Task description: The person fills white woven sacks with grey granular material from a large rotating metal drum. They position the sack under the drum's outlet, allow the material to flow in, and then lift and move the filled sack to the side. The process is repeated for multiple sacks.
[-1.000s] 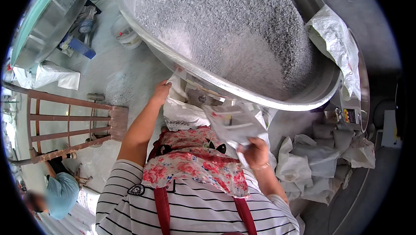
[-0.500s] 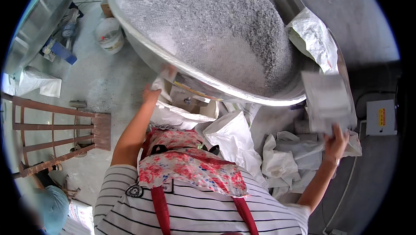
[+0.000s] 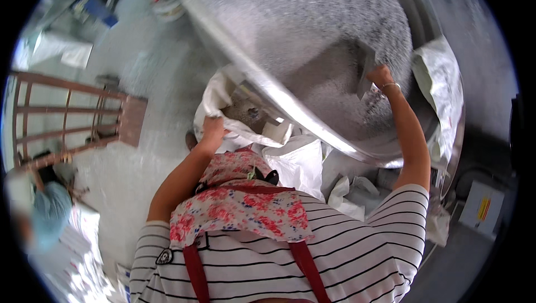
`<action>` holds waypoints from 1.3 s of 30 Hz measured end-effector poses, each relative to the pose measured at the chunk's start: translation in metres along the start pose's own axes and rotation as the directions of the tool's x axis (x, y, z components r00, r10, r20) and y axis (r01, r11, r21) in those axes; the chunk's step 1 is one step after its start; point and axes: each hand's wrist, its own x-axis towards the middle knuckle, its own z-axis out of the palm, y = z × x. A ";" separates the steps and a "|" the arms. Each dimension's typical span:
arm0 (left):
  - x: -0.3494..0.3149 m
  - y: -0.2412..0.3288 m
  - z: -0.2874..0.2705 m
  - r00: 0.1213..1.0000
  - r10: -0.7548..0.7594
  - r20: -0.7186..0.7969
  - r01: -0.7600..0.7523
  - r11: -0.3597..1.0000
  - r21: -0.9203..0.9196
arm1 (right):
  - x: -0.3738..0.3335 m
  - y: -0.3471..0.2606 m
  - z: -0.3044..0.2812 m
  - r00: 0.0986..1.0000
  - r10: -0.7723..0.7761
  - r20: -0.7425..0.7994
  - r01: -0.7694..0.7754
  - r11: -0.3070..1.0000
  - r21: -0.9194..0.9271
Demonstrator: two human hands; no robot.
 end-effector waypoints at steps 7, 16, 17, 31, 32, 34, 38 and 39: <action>-0.032 0.043 0.014 0.983 -0.185 -0.012 0.180 0.965 -0.193 | 0.027 -0.044 0.019 0.964 -0.248 0.101 0.251 0.968 -0.022; -0.035 0.054 0.012 0.996 -0.085 -0.036 0.080 0.990 -0.117 | 0.053 -0.099 -0.025 0.893 -0.426 0.143 0.398 0.898 0.190; -0.036 0.055 0.014 0.996 -0.082 -0.046 0.078 0.993 -0.091 | 0.055 -0.099 -0.013 0.917 -0.380 0.121 0.348 0.911 0.222; -0.031 0.037 0.004 0.998 0.006 -0.064 -0.009 0.999 -0.040 | 0.090 -0.128 -0.142 0.963 -0.210 -0.172 0.237 0.959 0.157; -0.033 0.037 0.002 0.997 0.004 -0.072 -0.006 1.000 -0.026 | 0.101 -0.140 -0.143 0.966 -0.217 -0.143 0.234 0.966 0.108; -0.031 0.028 0.002 0.998 0.010 -0.066 -0.011 1.000 -0.013 | 0.126 -0.151 -0.126 0.958 -0.284 -0.041 0.285 0.959 0.001; -0.029 0.028 -0.003 0.999 -0.019 -0.046 0.018 1.000 -0.016 | 0.148 -0.177 -0.085 0.931 -0.361 0.057 0.353 0.928 0.119; -0.031 0.031 -0.004 0.999 -0.029 -0.033 0.029 0.999 -0.025 | 0.145 -0.181 -0.084 0.932 -0.355 0.074 0.342 0.928 0.145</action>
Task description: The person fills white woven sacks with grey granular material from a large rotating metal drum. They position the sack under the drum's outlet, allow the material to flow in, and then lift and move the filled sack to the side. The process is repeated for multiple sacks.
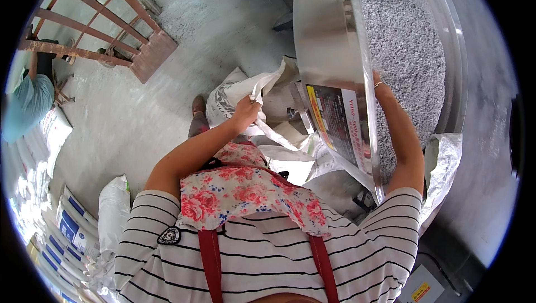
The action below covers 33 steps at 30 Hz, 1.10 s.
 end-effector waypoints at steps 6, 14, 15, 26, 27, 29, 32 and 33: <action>-0.001 -0.009 -0.006 0.998 0.008 -0.061 -0.009 1.000 -0.008 | -0.018 -0.034 -0.014 0.996 -0.079 0.046 0.078 0.997 0.014; -0.009 0.002 -0.016 1.000 -0.010 0.015 0.009 0.998 0.063 | -0.062 -0.036 -0.036 0.996 -0.084 -0.006 0.084 0.996 0.012; -0.010 0.007 -0.015 0.999 0.009 0.048 -0.013 0.996 0.087 | -0.083 -0.028 -0.042 0.999 -0.024 -0.040 0.027 0.998 0.063; -0.008 0.026 -0.018 0.964 -0.207 0.170 0.204 0.978 0.032 | -0.391 -0.099 -0.141 0.509 0.845 -0.161 0.206 0.062 0.977; -0.004 0.025 -0.018 0.958 -0.226 0.175 0.224 0.974 0.033 | -0.404 -0.128 -0.144 0.428 0.885 -0.182 0.243 0.082 0.967; 0.002 0.014 -0.015 0.952 -0.211 0.221 0.204 0.977 0.056 | -0.441 -0.161 -0.117 0.201 0.979 -0.044 0.317 -0.023 0.948; 0.002 0.014 -0.015 0.940 -0.219 0.260 0.203 0.975 0.085 | -0.472 -0.219 -0.083 0.158 0.959 0.236 0.317 -0.276 0.907; 0.001 0.016 -0.016 0.938 -0.223 0.264 0.207 0.974 0.088 | -0.468 -0.233 -0.065 0.143 0.950 0.278 0.461 -0.313 0.831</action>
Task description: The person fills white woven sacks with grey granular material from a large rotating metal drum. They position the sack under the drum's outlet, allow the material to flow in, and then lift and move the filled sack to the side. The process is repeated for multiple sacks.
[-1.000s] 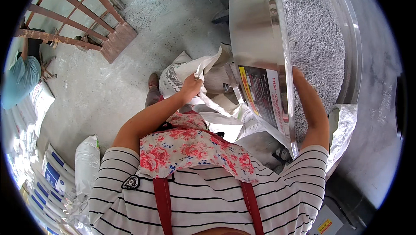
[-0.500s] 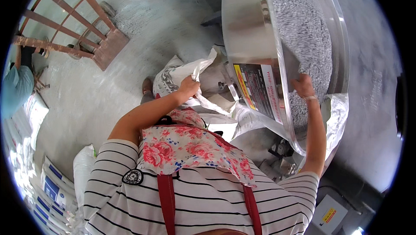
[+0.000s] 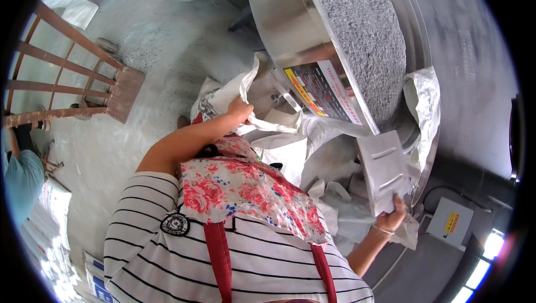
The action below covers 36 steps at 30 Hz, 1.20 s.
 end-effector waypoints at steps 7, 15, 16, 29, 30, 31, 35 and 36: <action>-0.006 0.002 -0.007 0.998 -0.047 0.035 0.044 0.997 0.064 | -0.065 0.071 0.023 0.931 0.186 0.315 -0.308 0.863 0.400; -0.011 0.001 -0.014 0.999 -0.025 0.031 0.021 0.993 0.119 | -0.071 0.069 -0.021 0.835 0.186 0.518 -0.433 0.803 0.410; -0.010 0.002 -0.015 0.999 -0.014 0.049 0.009 0.995 0.100 | -0.071 0.074 -0.025 0.824 0.191 0.533 -0.445 0.801 0.400; -0.016 0.004 -0.015 0.999 0.001 0.046 -0.003 0.999 0.053 | -0.015 0.228 0.123 0.686 0.610 0.396 -0.708 0.685 0.171; -0.014 -0.001 -0.018 0.998 -0.011 0.068 0.009 0.999 0.034 | -0.012 0.232 0.143 0.712 0.603 0.360 -0.691 0.691 0.212; -0.011 -0.005 -0.019 0.998 0.001 0.067 -0.004 0.999 0.042 | -0.010 0.235 0.157 0.737 0.595 0.322 -0.672 0.696 0.252; -0.008 -0.011 -0.023 0.999 -0.002 0.045 -0.002 0.996 0.093 | 0.008 0.248 0.175 0.704 0.589 0.397 -0.710 0.569 0.416; -0.008 -0.012 -0.024 0.999 -0.009 0.045 0.004 0.994 0.106 | 0.005 0.247 0.180 0.718 0.585 0.378 -0.696 0.588 0.412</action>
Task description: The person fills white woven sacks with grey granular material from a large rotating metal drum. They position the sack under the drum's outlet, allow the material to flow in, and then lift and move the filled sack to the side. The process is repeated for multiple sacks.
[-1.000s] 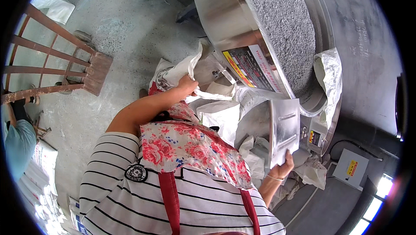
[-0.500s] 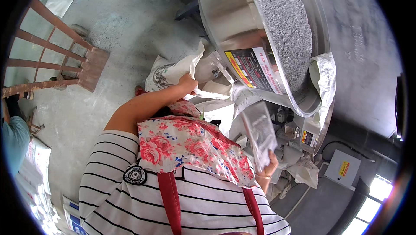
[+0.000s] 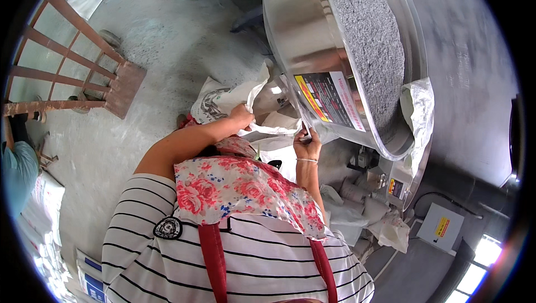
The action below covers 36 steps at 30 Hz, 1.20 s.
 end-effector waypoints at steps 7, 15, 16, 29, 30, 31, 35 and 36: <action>-0.012 0.006 -0.008 1.000 0.009 0.030 -0.010 1.000 0.021 | 0.028 0.031 0.019 0.984 -0.164 -0.067 0.164 0.986 -0.012; -0.009 -0.002 -0.016 0.999 0.023 0.047 -0.023 1.000 0.002 | 0.030 0.036 0.039 0.960 -0.264 -0.095 0.266 0.964 0.005; -0.008 -0.003 -0.017 0.998 0.020 0.056 -0.020 1.000 -0.009 | 0.035 0.031 0.037 0.963 -0.247 -0.109 0.248 0.969 -0.005; -0.009 0.000 -0.015 0.996 -0.010 0.092 0.011 1.000 -0.015 | 0.036 0.024 0.054 0.942 -0.316 -0.116 0.317 0.949 -0.010; -0.009 0.001 -0.016 0.995 -0.013 0.104 0.015 1.000 -0.019 | 0.030 0.027 0.060 0.929 -0.331 -0.164 0.334 0.943 -0.010; -0.009 0.001 -0.016 0.993 -0.016 0.115 0.019 1.000 -0.024 | 0.028 0.029 0.061 0.925 -0.351 -0.148 0.353 0.936 -0.013; -0.009 -0.006 -0.017 0.990 -0.038 0.135 0.045 0.998 -0.050 | 0.021 0.039 0.057 0.913 -0.392 -0.109 0.392 0.920 -0.020; -0.005 -0.010 -0.018 0.991 -0.018 0.129 0.026 0.998 -0.060 | 0.020 0.040 0.057 0.913 -0.394 -0.104 0.394 0.919 -0.019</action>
